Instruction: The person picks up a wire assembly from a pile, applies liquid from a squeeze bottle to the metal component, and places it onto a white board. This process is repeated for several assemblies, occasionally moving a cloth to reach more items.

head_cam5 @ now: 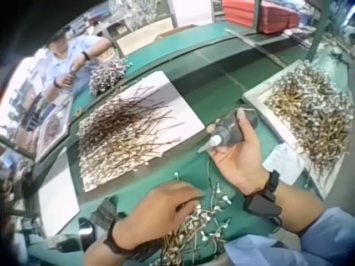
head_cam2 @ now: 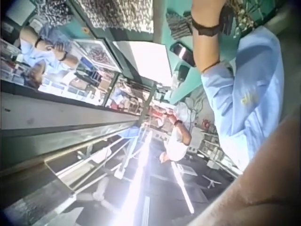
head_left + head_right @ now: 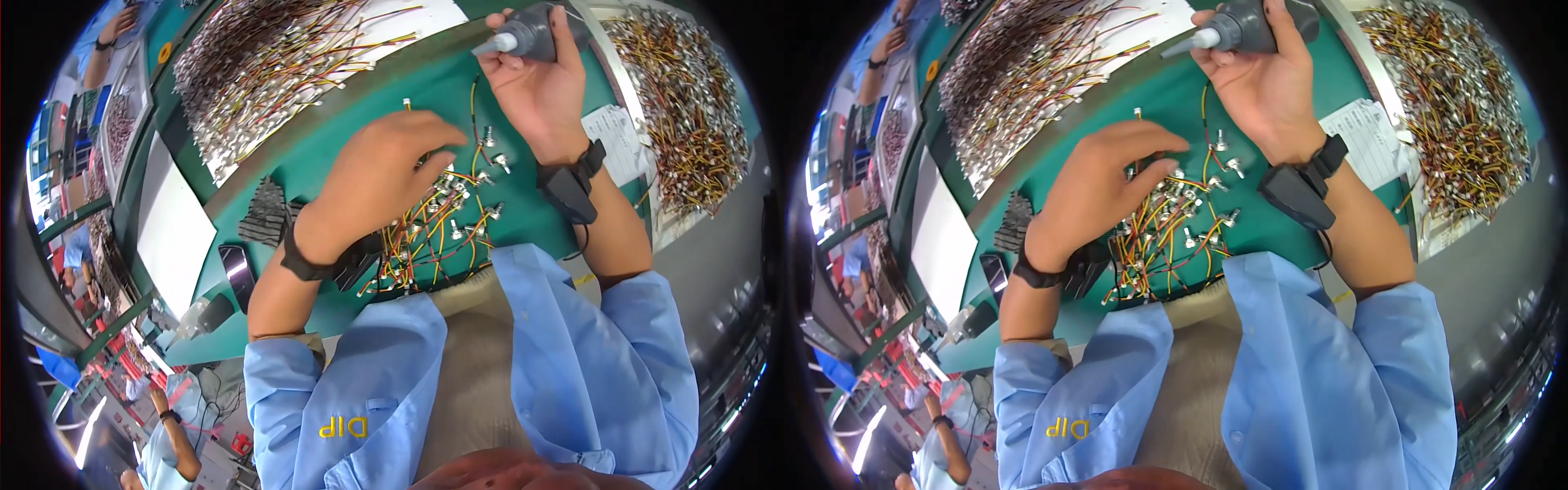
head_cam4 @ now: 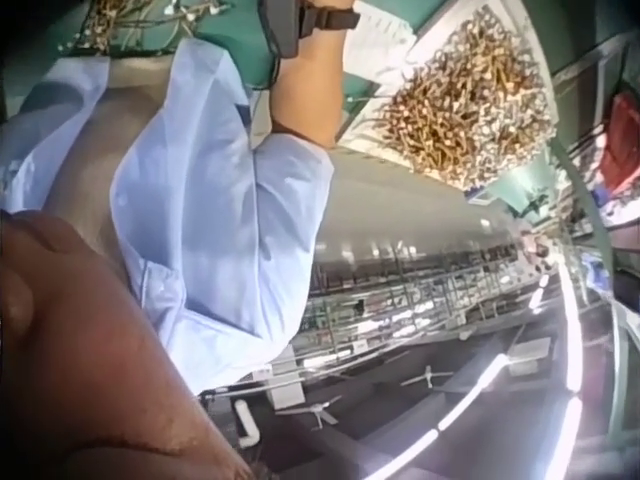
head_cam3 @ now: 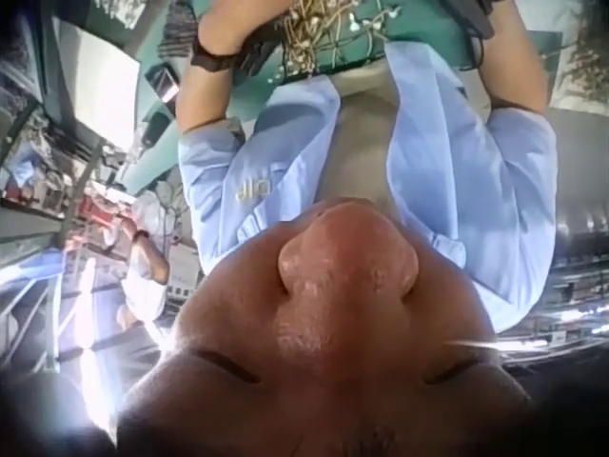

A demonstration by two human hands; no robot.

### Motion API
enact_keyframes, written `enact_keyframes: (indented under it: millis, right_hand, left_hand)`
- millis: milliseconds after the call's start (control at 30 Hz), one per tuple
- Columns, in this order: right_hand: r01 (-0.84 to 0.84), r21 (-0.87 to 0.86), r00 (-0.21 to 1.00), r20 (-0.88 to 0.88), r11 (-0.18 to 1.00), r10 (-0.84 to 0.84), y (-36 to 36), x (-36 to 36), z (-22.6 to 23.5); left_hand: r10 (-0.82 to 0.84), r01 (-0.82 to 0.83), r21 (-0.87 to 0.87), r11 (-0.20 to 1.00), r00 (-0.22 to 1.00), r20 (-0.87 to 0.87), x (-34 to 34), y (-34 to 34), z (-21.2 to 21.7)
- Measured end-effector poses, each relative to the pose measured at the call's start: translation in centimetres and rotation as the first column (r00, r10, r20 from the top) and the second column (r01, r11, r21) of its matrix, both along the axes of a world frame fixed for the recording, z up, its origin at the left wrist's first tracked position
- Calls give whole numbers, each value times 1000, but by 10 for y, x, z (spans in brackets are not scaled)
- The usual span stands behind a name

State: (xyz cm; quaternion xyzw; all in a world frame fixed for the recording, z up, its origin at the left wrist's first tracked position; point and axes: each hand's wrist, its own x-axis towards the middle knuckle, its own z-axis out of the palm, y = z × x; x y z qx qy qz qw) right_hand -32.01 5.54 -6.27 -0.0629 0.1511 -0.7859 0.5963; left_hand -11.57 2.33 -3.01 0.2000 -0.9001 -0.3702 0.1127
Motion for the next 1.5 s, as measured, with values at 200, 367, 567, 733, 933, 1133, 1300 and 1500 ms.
enact_keyframes:
  millis: [200, 367, 567, 733, 933, 1133, 1300, 1500]
  right_hand:
    - [22, -75, 1000, -7, 997, -23, 0, -12, -11]
    - [81, -7, 997, 16, 997, -81, 2, -16, -11]
    - [65, 37, 998, 6, 997, -65, 1, -12, -5]
    - [-71, -19, 997, 15, 997, 71, 3, -4, -3]
    - [-274, -73, 959, -101, 959, 266, 10, 18, 9]
    - [-534, -157, 845, -139, 831, 516, 26, 52, 4]
    - [-656, -43, 728, -300, 754, 616, 27, 65, -15]
    - [-530, 10, 777, -395, 848, 491, 32, 67, -6]
  left_hand:
    - [-162, 170, -126, 977, 984, 68, -44, 5, -17]
    - [-62, 62, 70, 996, 998, 6, -33, 2, -9]
    - [189, -159, 110, 981, 901, -390, 34, -8, 9]
    - [575, -83, 778, 623, 722, -385, 77, 21, -7]
    - [680, 155, 899, 410, 605, -415, 91, 22, -56]
    - [668, -25, 934, 357, 706, -236, 78, 32, -63]
    - [665, 102, 928, 358, 669, -330, 77, 31, -68]
    - [699, 319, 922, 218, 609, -376, 88, 21, -73]
